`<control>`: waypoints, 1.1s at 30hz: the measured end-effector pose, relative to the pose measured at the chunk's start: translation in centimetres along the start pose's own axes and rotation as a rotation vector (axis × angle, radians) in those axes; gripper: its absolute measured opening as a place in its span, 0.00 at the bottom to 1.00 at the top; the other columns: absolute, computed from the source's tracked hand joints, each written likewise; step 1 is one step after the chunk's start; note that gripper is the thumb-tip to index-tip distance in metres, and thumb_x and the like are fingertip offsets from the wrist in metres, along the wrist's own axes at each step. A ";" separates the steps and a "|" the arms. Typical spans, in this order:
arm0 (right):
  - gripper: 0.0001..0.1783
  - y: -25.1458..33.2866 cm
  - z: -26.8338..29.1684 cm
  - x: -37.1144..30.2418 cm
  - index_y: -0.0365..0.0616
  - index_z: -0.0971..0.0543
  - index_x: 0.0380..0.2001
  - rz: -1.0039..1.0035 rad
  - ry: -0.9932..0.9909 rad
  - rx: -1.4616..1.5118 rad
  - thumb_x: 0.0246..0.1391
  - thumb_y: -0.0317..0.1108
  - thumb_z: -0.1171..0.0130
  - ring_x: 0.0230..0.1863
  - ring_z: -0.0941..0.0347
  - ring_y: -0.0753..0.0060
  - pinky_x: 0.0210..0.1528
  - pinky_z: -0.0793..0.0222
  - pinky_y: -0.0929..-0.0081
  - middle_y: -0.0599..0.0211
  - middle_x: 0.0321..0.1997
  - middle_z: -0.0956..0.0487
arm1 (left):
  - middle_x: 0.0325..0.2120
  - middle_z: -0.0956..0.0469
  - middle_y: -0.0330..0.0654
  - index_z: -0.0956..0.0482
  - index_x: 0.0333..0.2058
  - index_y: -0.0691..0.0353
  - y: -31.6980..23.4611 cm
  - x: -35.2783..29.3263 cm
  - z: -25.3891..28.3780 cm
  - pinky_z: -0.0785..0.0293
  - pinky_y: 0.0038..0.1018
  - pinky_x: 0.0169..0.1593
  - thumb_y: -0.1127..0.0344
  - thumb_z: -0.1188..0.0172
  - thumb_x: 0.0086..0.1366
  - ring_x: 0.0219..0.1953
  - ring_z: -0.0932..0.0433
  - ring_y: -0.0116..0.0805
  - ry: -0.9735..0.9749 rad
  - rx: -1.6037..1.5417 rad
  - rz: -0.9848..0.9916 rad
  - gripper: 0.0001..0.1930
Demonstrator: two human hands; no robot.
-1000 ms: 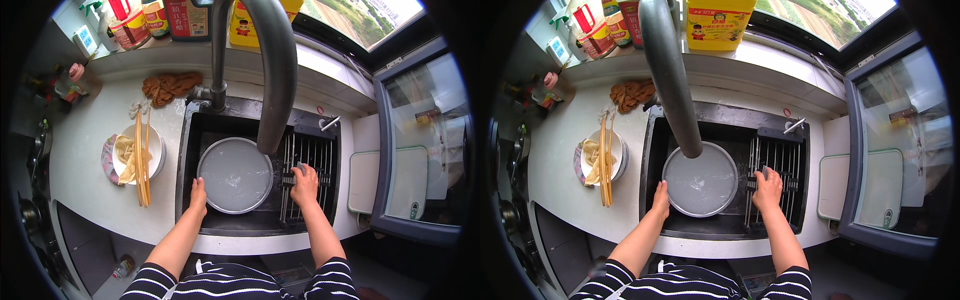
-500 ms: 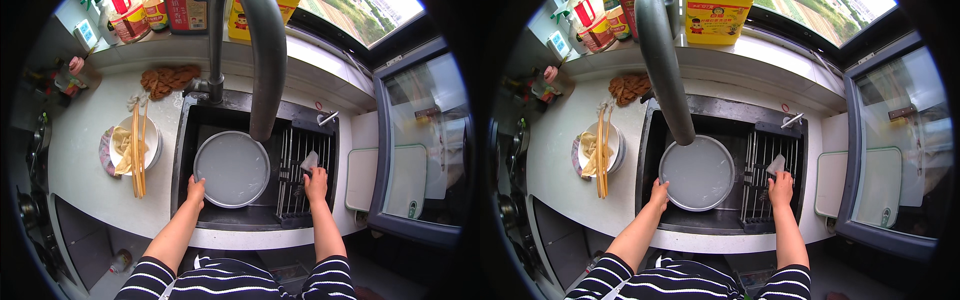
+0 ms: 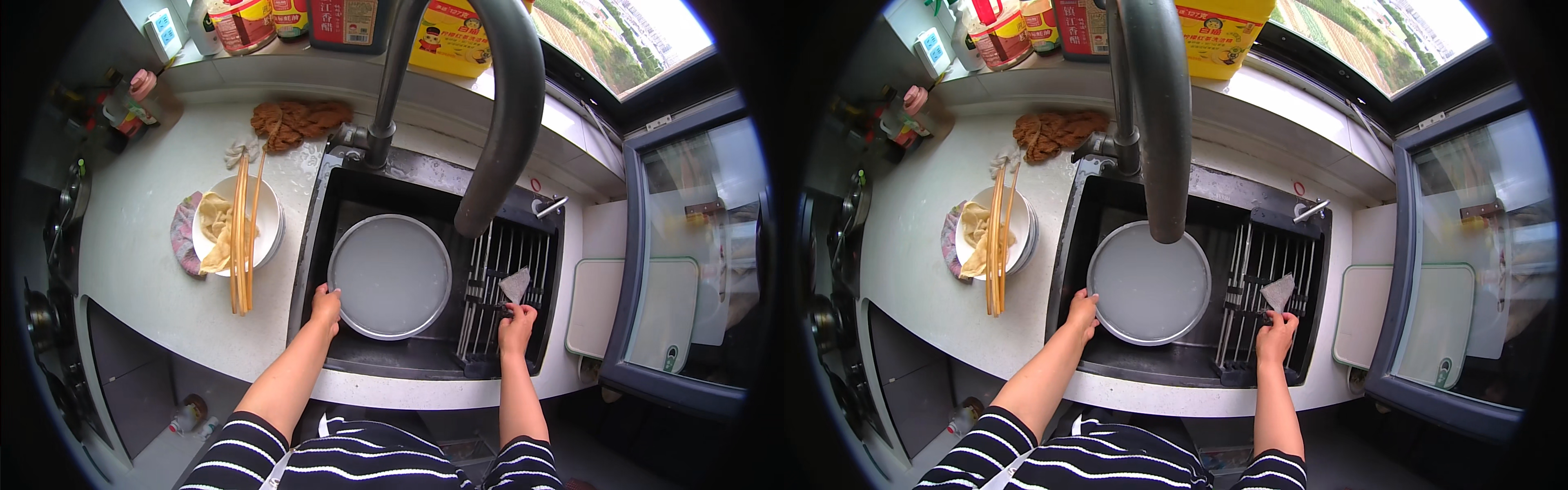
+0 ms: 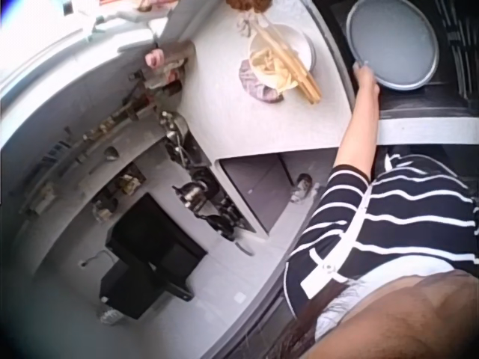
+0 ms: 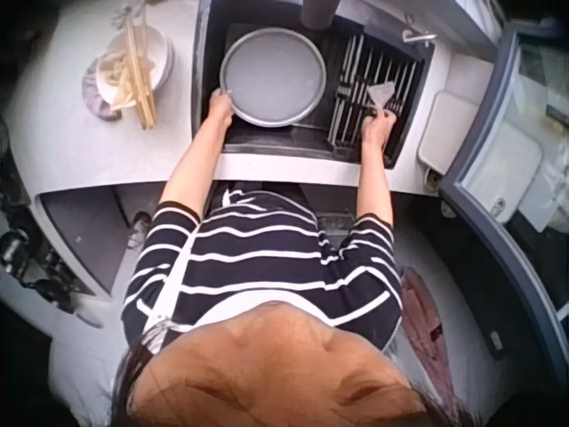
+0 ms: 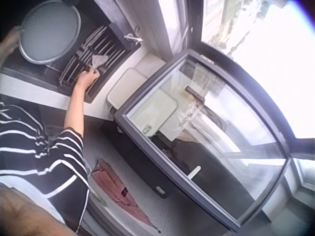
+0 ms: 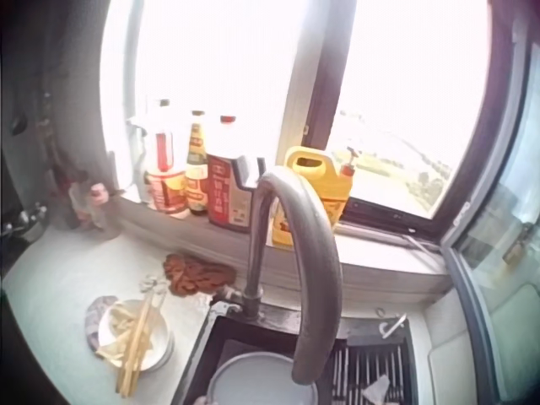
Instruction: The person washes a metal bowl, a metal strainer, and a ladle in a kitchen sink using a scrubber and running water. They scrub the items thoroughly under the tap and rinse them before placing them aside.
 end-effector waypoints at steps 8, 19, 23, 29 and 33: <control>0.21 -0.9 0.9 4.3 0.44 0.22 0.42 -0.133 0.005 0.150 0.41 0.34 0.35 0.43 0.27 0.60 0.47 0.31 0.70 0.58 0.39 0.23 | 0.52 0.32 0.42 0.39 0.55 0.54 0.6 0.1 -0.1 0.41 0.47 0.51 0.65 0.54 0.66 0.53 0.34 0.41 0.102 -0.043 0.062 0.19; 0.17 0.5 0.1 8.6 0.36 0.25 0.45 -0.216 0.113 1.043 0.49 0.19 0.49 0.38 0.25 0.75 0.43 0.31 0.78 0.66 0.39 0.21 | 0.54 0.34 0.40 0.39 0.56 0.55 -0.8 -0.8 0.5 0.43 0.47 0.54 0.63 0.55 0.67 0.55 0.36 0.39 0.111 -0.062 0.051 0.19; 0.16 14.2 1.3 3.2 0.42 0.21 0.38 0.429 0.126 0.456 0.44 0.18 0.49 0.39 0.25 0.65 0.44 0.30 0.74 0.64 0.35 0.20 | 0.52 0.33 0.39 0.39 0.55 0.54 0.1 0.3 0.5 0.41 0.47 0.52 0.61 0.56 0.67 0.54 0.35 0.39 0.067 -0.090 0.079 0.18; 0.11 16.0 -11.7 -4.1 0.46 0.20 0.32 1.001 0.595 -0.509 0.46 0.32 0.49 0.45 0.27 0.61 0.51 0.36 0.56 0.64 0.35 0.20 | 0.51 0.33 0.39 0.40 0.55 0.51 0.5 1.1 0.5 0.42 0.55 0.51 0.59 0.56 0.68 0.50 0.32 0.40 0.006 -0.159 0.080 0.18; 0.16 15.2 -13.6 -7.9 0.45 0.21 0.37 0.896 1.038 -0.670 0.40 0.33 0.45 0.42 0.23 0.58 0.50 0.34 0.59 0.57 0.39 0.20 | 0.53 0.33 0.38 0.40 0.56 0.51 1.9 2.0 1.0 0.43 0.53 0.53 0.54 0.59 0.69 0.53 0.33 0.41 0.044 -0.270 0.108 0.19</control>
Point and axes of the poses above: each hand's wrist, its own x-axis towards the middle knuckle, its own z-axis out of the back of the hand, y = z × x, the point moved 4 cm from there along x, towards the middle knuckle
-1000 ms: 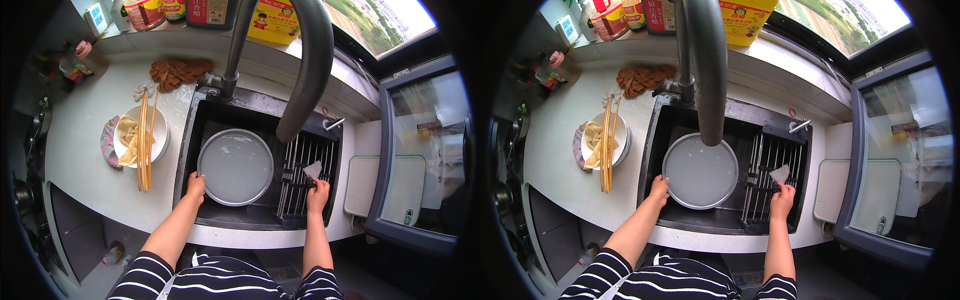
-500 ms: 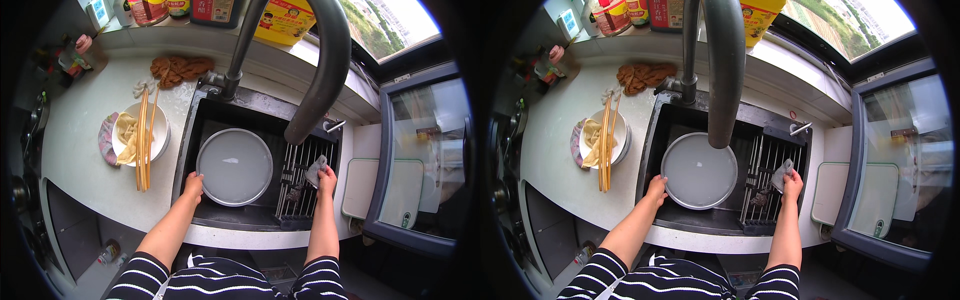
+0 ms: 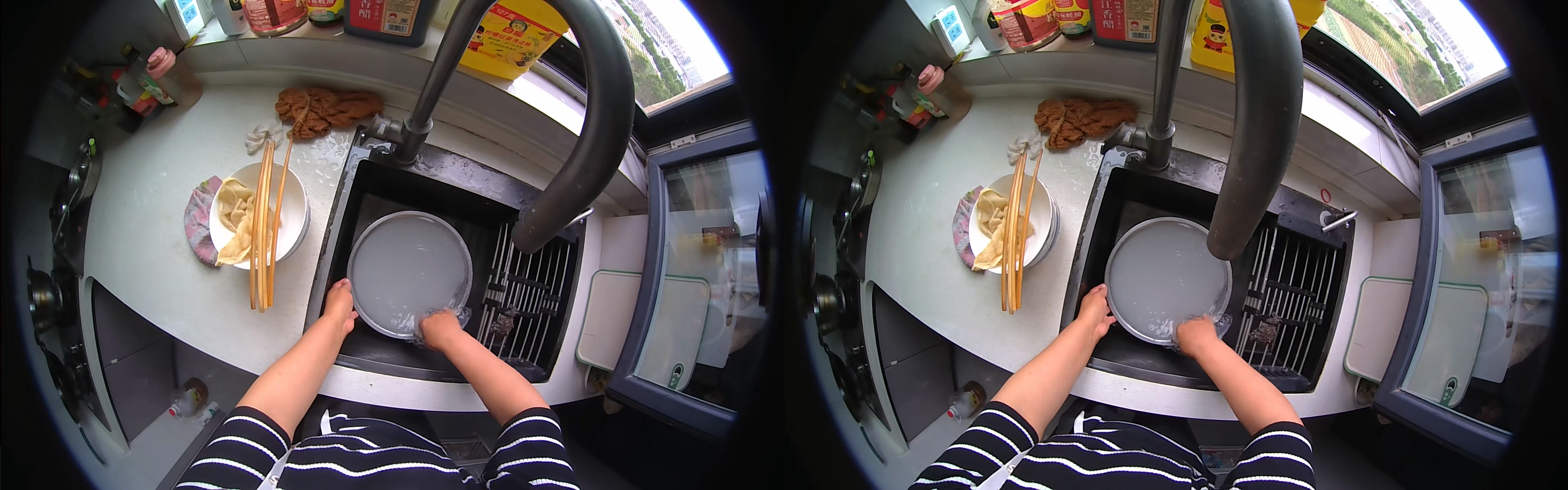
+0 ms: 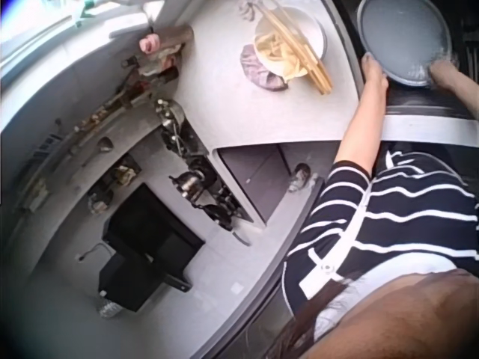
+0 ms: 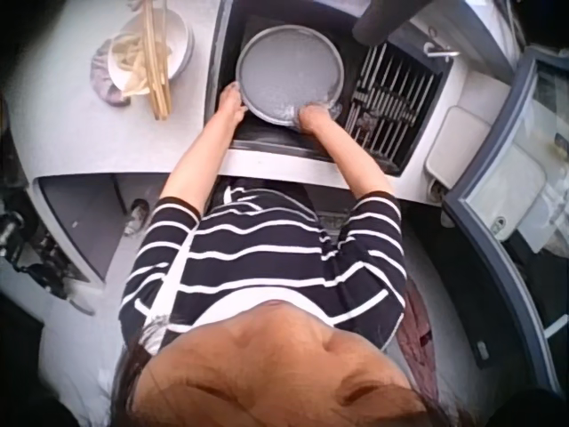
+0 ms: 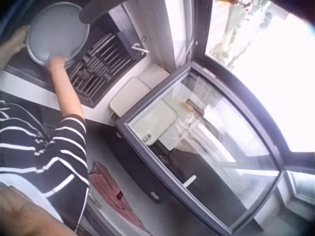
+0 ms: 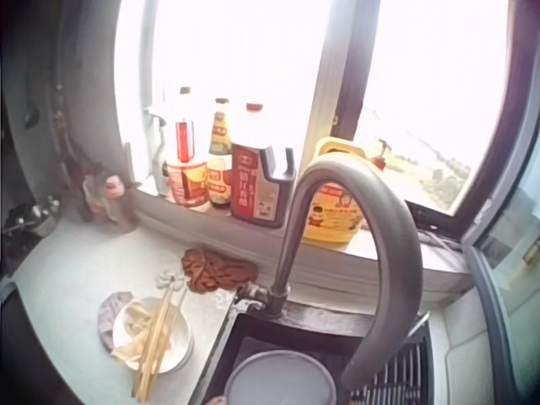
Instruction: The person washes a metal bowl, a metal strainer, and a ladle in a kitchen sink using a scrubber and running water. They scrub the items thoroughly under the tap and rinse them before placing them aside.
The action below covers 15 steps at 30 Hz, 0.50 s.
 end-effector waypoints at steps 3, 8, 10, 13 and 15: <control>0.23 3.8 0.5 2.1 0.43 0.25 0.44 0.108 0.141 0.423 0.38 0.29 0.49 0.46 0.27 0.49 0.50 0.32 0.61 0.48 0.42 0.23 | 0.54 0.34 0.38 0.39 0.56 0.52 0.5 0.2 0.0 0.44 0.51 0.54 0.49 0.62 0.70 0.54 0.34 0.41 0.025 -0.035 0.031 0.21; 0.34 7.8 6.1 9.7 0.39 0.33 0.54 0.209 -0.245 1.562 0.34 0.20 0.54 0.52 0.33 0.62 0.54 0.40 0.74 0.55 0.48 0.26 | 0.63 0.48 0.42 0.53 0.64 0.47 -1.1 -3.5 -1.8 0.61 0.51 0.63 0.31 0.68 0.62 0.63 0.47 0.41 0.157 -0.102 -0.004 0.38; 0.33 5.7 9.3 12.7 0.39 0.33 0.52 0.272 -0.426 2.004 0.34 0.17 0.54 0.42 0.31 0.68 0.44 0.37 0.78 0.62 0.42 0.27 | 0.67 0.58 0.42 0.60 0.66 0.41 -1.2 -4.0 -2.0 0.70 0.50 0.64 0.28 0.71 0.60 0.68 0.59 0.42 0.229 -0.060 -0.053 0.40; 0.14 -0.2 12.9 13.5 0.41 0.31 0.38 0.035 -0.785 2.543 0.45 0.17 0.53 0.30 0.34 0.77 0.34 0.37 0.79 0.70 0.29 0.31 | 0.67 0.62 0.43 0.66 0.66 0.40 -1.6 -4.6 -2.2 0.73 0.54 0.63 0.27 0.72 0.60 0.68 0.62 0.46 0.210 -0.019 -0.043 0.41; 0.11 -2.1 14.4 11.8 0.43 0.36 0.35 -0.082 -1.029 2.754 0.47 0.23 0.49 0.37 0.35 0.78 0.49 0.43 0.69 0.69 0.33 0.31 | 0.67 0.64 0.44 0.67 0.66 0.40 -1.7 -4.7 -1.8 0.75 0.56 0.63 0.27 0.73 0.59 0.68 0.63 0.47 0.219 -0.004 -0.037 0.41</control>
Point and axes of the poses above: each hand's wrist, its own x-axis towards the middle knuckle, its own z-axis out of the back of the hand, y = z × x, the point moved 4 cm from there along x, towards the middle knuckle
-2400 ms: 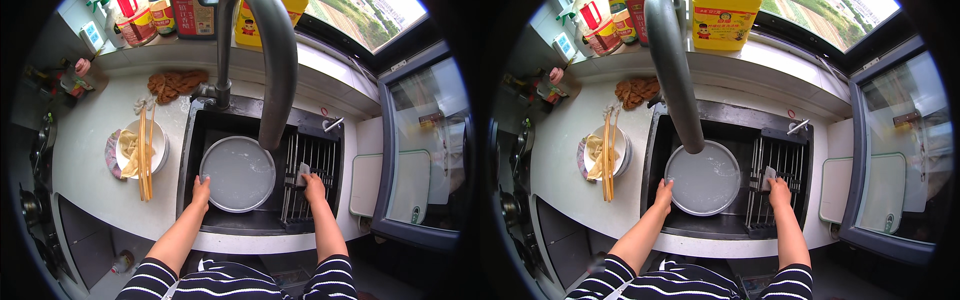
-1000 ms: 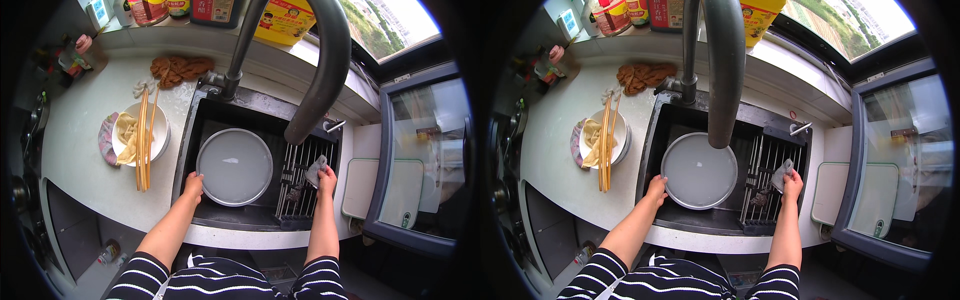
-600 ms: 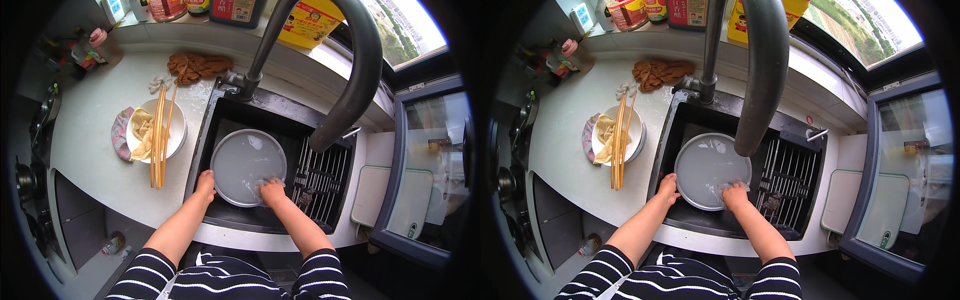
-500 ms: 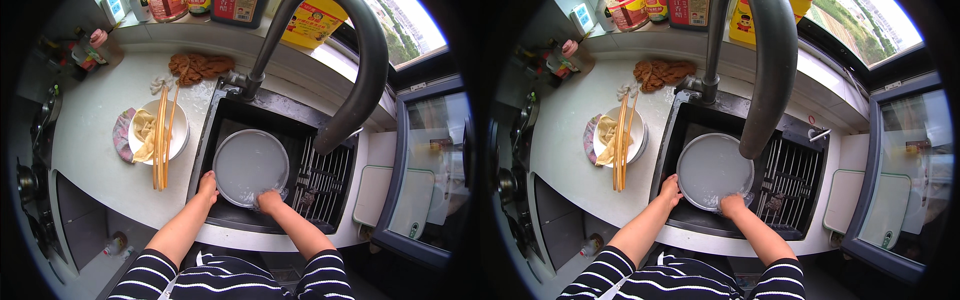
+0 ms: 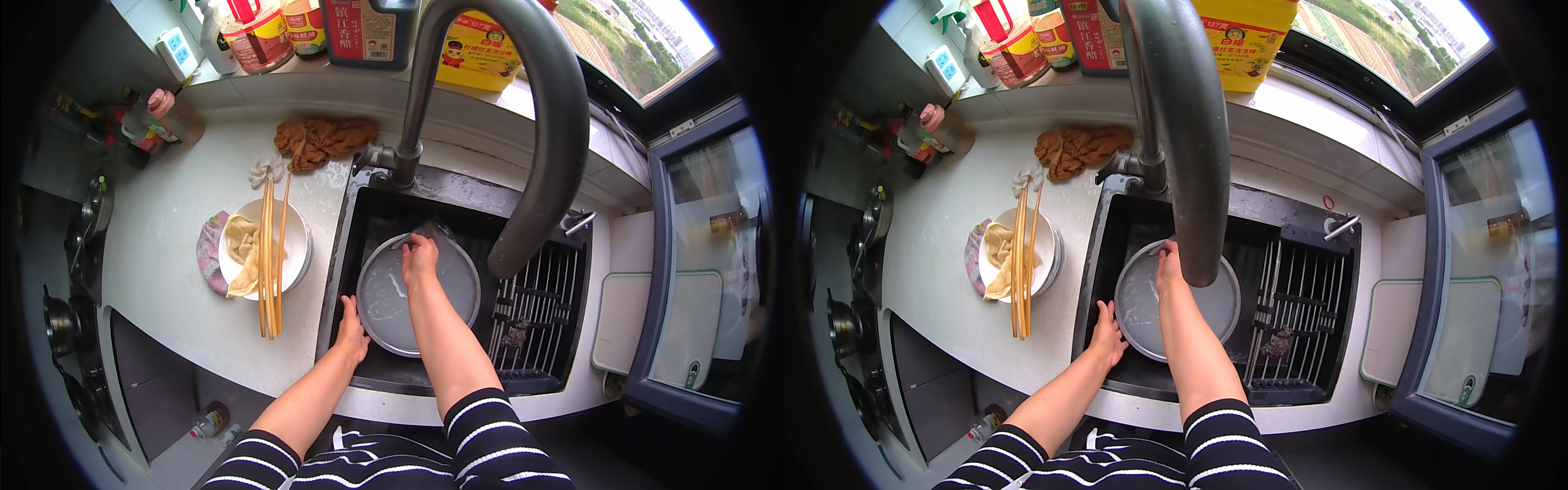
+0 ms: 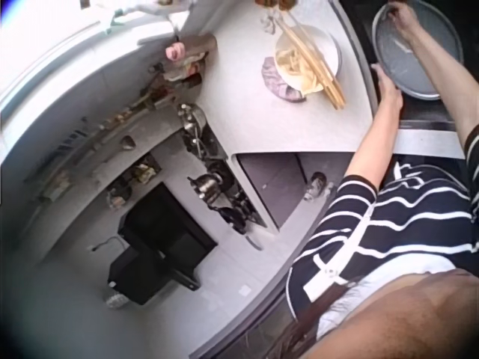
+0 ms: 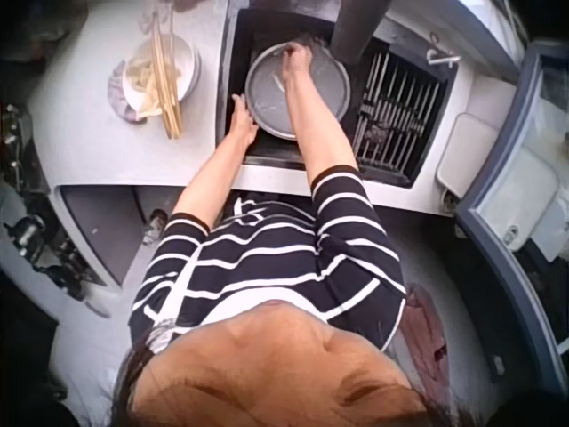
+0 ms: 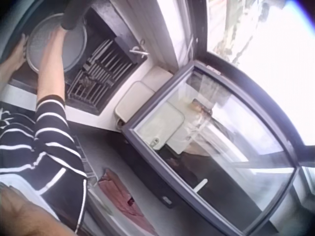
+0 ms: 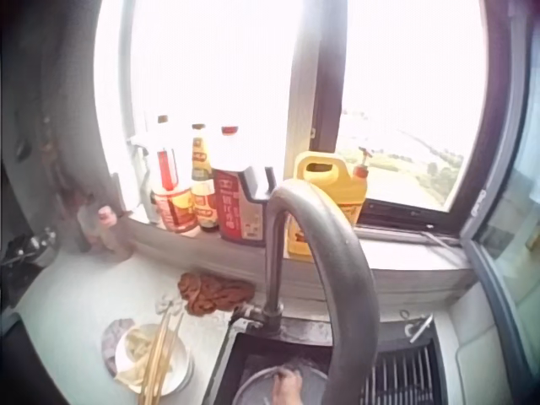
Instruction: The person washes a metal bowl, a metal strainer, and a ladle in a kitchen sink using a scrubber and running water. They scrub the items thoroughly under the tap and rinse them before placing them aside.
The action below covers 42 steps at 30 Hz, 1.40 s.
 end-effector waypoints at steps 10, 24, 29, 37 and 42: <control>0.34 -7.5 2.2 -6.5 0.45 0.45 0.64 0.064 0.543 -1.192 0.62 0.56 0.65 0.70 0.66 0.45 0.68 0.60 0.66 0.41 0.69 0.66 | 0.67 0.68 0.44 0.66 0.66 0.44 -0.4 0.0 -0.3 0.80 0.61 0.60 0.25 0.69 0.57 0.68 0.68 0.50 0.088 -0.063 0.056 0.45; 0.21 -2.2 2.7 0.1 0.46 0.26 0.48 -0.235 0.307 -0.483 0.61 0.48 0.54 0.56 0.41 0.68 0.57 0.43 0.64 0.69 0.53 0.31 | 0.66 0.56 0.45 0.57 0.65 0.50 -0.5 -0.5 -0.8 0.75 0.56 0.63 0.30 0.68 0.61 0.67 0.60 0.47 0.002 0.064 0.038 0.41; 0.24 4.4 6.2 0.8 0.42 0.35 0.54 0.086 -0.259 0.215 0.58 0.43 0.53 0.60 0.44 0.57 0.61 0.48 0.61 0.59 0.56 0.37 | 0.67 0.61 0.45 0.64 0.66 0.51 -0.7 -0.9 0.1 0.78 0.53 0.63 0.31 0.66 0.62 0.68 0.64 0.46 -0.038 0.105 0.015 0.43; 0.34 1.6 5.3 -0.8 0.51 0.55 0.67 0.255 -0.108 -0.377 0.59 0.35 0.58 0.71 0.62 0.67 0.68 0.66 0.71 0.66 0.72 0.57 | 0.67 0.66 0.45 0.66 0.66 0.52 -0.7 -0.6 0.4 0.79 0.52 0.63 0.29 0.68 0.60 0.68 0.67 0.45 -0.025 0.070 -0.025 0.44; 0.31 -3.7 1.4 -3.9 0.48 0.51 0.66 -0.036 0.341 -0.769 0.63 0.46 0.60 0.71 0.61 0.67 0.68 0.64 0.73 0.63 0.71 0.53 | 0.67 0.67 0.46 0.65 0.66 0.52 -0.6 -0.5 0.1 0.79 0.51 0.63 0.28 0.68 0.59 0.69 0.68 0.46 -0.066 0.069 -0.044 0.46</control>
Point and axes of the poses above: each hand's wrist, its own x-axis towards the middle knuckle, its own z-axis out of the back of the hand, y = z × x, the point moved 4 cm from there along x, towards the middle knuckle
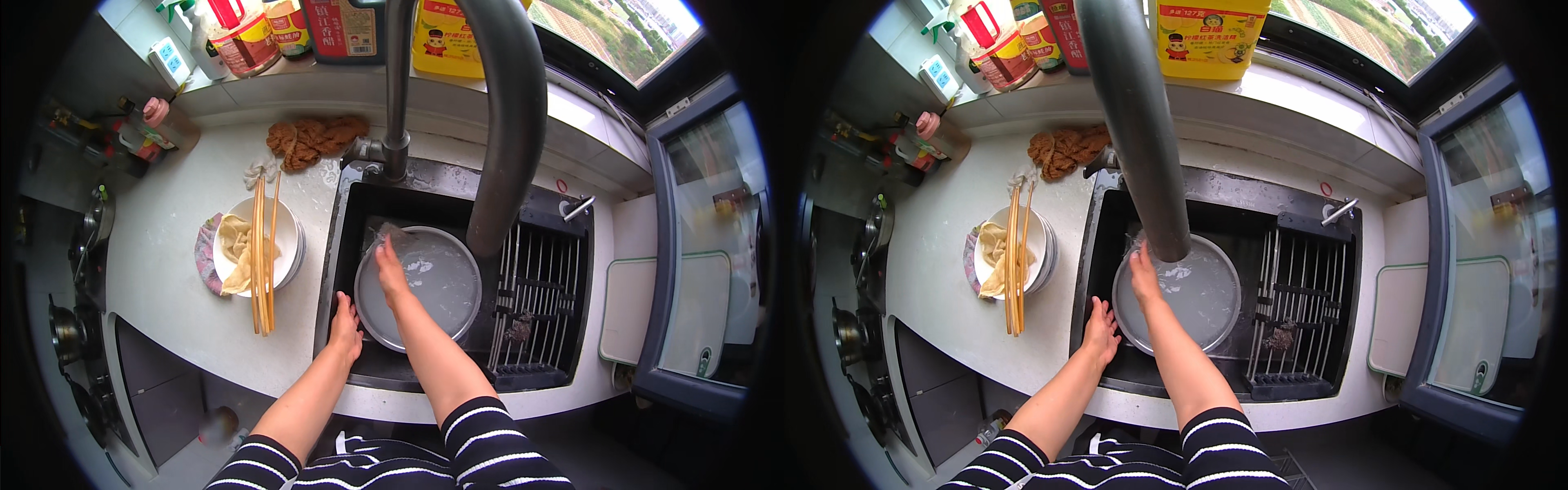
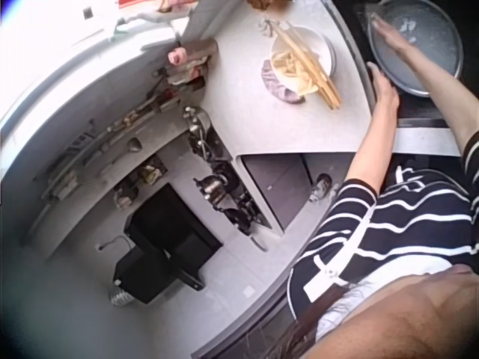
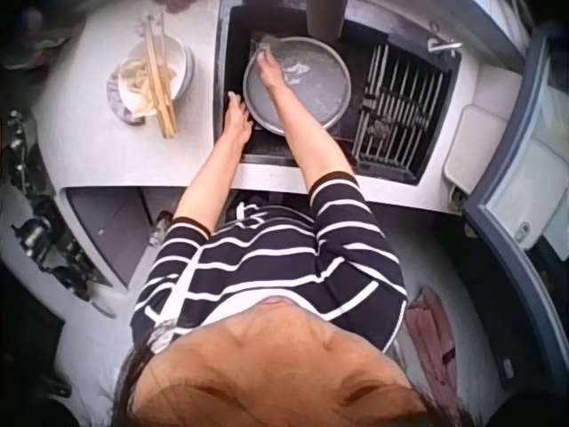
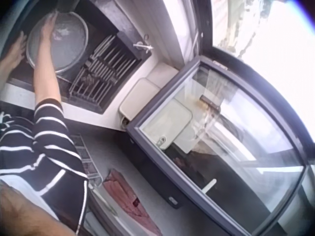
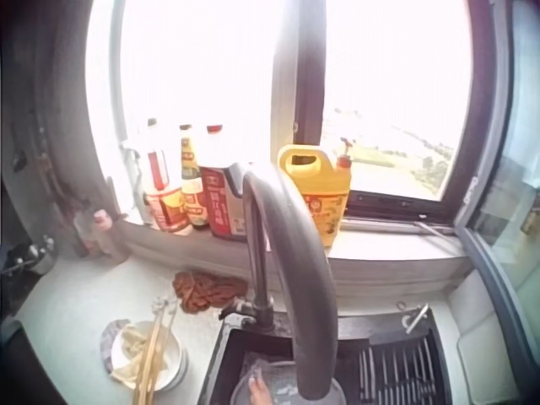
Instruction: The person washes a metal bowl, a metal strainer, and a ladle in a kitchen sink using a scrubber and running water. They scrub the items thoroughly under the tap and rinse them before placing them aside.
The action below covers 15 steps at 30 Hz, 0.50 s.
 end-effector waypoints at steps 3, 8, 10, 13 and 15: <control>0.31 -3.8 -1.2 -2.0 0.47 0.44 0.64 0.037 0.227 -0.133 0.63 0.50 0.60 0.70 0.55 0.66 0.67 0.59 0.75 0.61 0.69 0.47 | 0.67 0.64 0.47 0.63 0.66 0.51 -0.4 -0.1 -0.1 0.76 0.50 0.64 0.27 0.68 0.59 0.68 0.66 0.46 0.013 0.002 -0.023 0.46; 0.36 -5.9 3.3 -8.0 0.51 0.33 0.58 -0.127 0.621 -0.803 0.60 0.63 0.73 0.61 0.40 0.48 0.62 0.46 0.70 0.55 0.60 0.33 | 0.66 0.56 0.47 0.57 0.65 0.56 -0.6 -1.3 -1.9 0.72 0.48 0.64 0.31 0.64 0.61 0.67 0.58 0.43 -0.016 0.073 -0.005 0.44; 0.38 -5.5 6.7 -9.2 0.54 0.30 0.56 -0.319 0.757 -1.149 0.58 0.67 0.73 0.62 0.41 0.49 0.63 0.49 0.64 0.58 0.59 0.32 | 0.65 0.52 0.48 0.57 0.65 0.59 -1.5 -3.4 -3.7 0.72 0.48 0.65 0.35 0.60 0.63 0.67 0.56 0.43 -0.063 0.123 -0.005 0.42; 0.37 -0.1 11.1 -10.9 0.51 0.26 0.52 -0.317 0.758 -1.771 0.58 0.65 0.70 0.64 0.43 0.56 0.66 0.64 0.47 0.60 0.59 0.31 | 0.66 0.58 0.51 0.61 0.65 0.63 0.7 0.0 -1.4 0.62 0.34 0.66 0.51 0.50 0.63 0.67 0.57 0.43 -0.110 0.489 -0.213 0.41; 0.34 2.0 13.5 -9.7 0.53 0.24 0.50 -0.141 0.729 -2.118 0.57 0.64 0.66 0.66 0.46 0.59 0.67 0.75 0.42 0.63 0.57 0.29 | 0.66 0.64 0.56 0.63 0.64 0.65 0.6 0.5 -1.4 0.56 0.31 0.66 0.60 0.43 0.59 0.67 0.58 0.47 -0.165 0.797 -0.325 0.43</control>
Point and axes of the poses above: each hand's wrist, its own x-axis towards the middle knuckle, its own z-axis out of the back of the hand, y = z × x, the point moved 4 cm from there along x, towards the middle knuckle
